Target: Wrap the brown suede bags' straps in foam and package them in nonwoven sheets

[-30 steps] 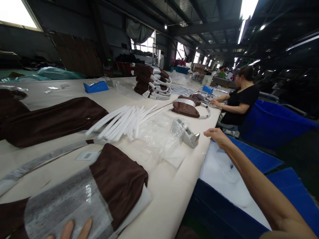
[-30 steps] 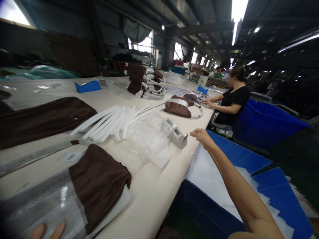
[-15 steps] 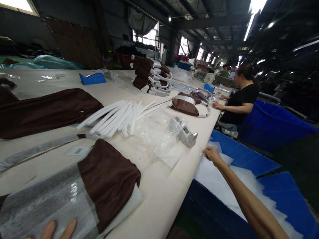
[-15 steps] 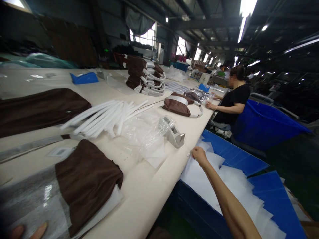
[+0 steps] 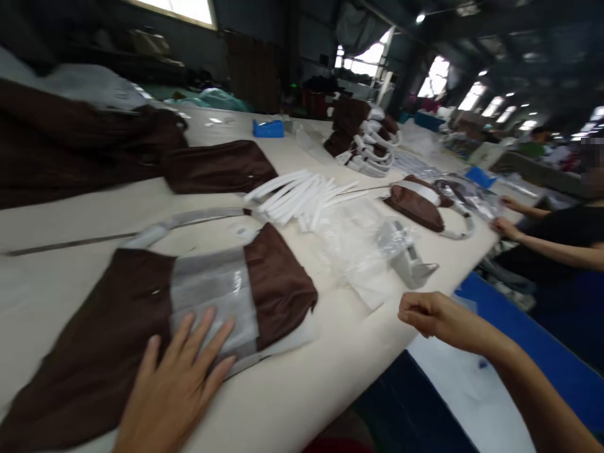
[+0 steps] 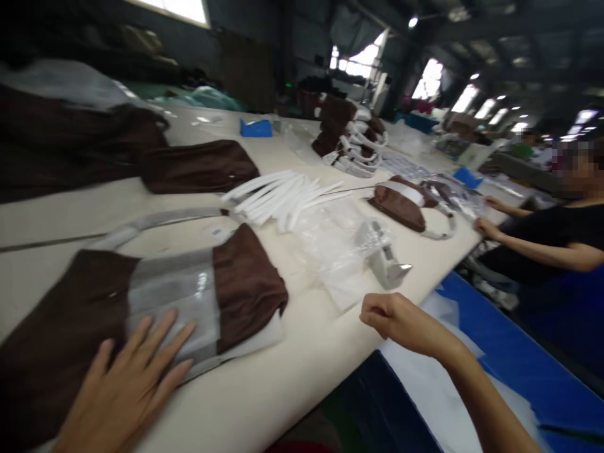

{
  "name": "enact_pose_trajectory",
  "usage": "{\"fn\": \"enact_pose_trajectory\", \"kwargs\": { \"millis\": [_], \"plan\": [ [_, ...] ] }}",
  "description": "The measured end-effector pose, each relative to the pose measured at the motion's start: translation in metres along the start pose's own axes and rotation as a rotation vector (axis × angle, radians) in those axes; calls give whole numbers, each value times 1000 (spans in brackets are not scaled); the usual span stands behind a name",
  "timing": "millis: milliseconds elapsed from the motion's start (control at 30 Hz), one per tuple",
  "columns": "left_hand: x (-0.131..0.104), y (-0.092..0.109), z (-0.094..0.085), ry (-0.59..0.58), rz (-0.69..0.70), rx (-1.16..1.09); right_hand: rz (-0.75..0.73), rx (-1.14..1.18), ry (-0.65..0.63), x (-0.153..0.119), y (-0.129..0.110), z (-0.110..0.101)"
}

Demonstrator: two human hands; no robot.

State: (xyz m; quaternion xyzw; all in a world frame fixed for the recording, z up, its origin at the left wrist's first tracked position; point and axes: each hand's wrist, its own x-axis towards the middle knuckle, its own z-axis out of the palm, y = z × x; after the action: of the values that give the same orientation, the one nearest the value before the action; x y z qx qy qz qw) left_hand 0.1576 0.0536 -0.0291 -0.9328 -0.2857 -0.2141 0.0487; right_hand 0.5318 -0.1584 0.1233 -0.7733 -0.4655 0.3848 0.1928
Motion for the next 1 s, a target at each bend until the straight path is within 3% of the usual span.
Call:
{"fn": "enact_pose_trajectory", "kwargs": {
  "millis": [100, 200, 233, 300, 367, 500, 633, 733, 800, 867, 933, 1000],
  "plan": [
    [-4, 4, -6, -61, -19, 125, -224, -135, -475, 17, -62, 33],
    [-2, 5, -9, -112, -52, 134, -519, -58, -1037, 41, -120, 75],
    [-2, 6, -10, -119, -68, 117, -567, -20, -1184, 53, -137, 90],
    [-4, 8, -10, -117, -93, 75, -568, 55, -1338, 82, -166, 115],
    [-7, 10, -9, -96, -106, 34, -530, 200, -1339, 113, -185, 133],
    [-9, 10, -7, -45, -110, -28, -663, 778, -1051, 150, -195, 144],
    [-10, 8, -3, 45, -110, -19, -775, 1163, -736, 148, -186, 149],
    [-11, 7, 3, 100, -108, -6, -811, 1333, -426, 138, -181, 158],
    [-11, 8, 4, 126, -109, -7, -775, 1354, -308, 131, -182, 161],
    [-9, 9, 4, 145, -127, -15, -663, 1190, -390, 121, -187, 152],
    [-8, 10, 3, 161, -163, -25, -556, 913, -598, 106, -193, 130],
    [-8, 11, 3, 167, -176, -22, -547, 678, -778, 85, -198, 101]
  ]
}}
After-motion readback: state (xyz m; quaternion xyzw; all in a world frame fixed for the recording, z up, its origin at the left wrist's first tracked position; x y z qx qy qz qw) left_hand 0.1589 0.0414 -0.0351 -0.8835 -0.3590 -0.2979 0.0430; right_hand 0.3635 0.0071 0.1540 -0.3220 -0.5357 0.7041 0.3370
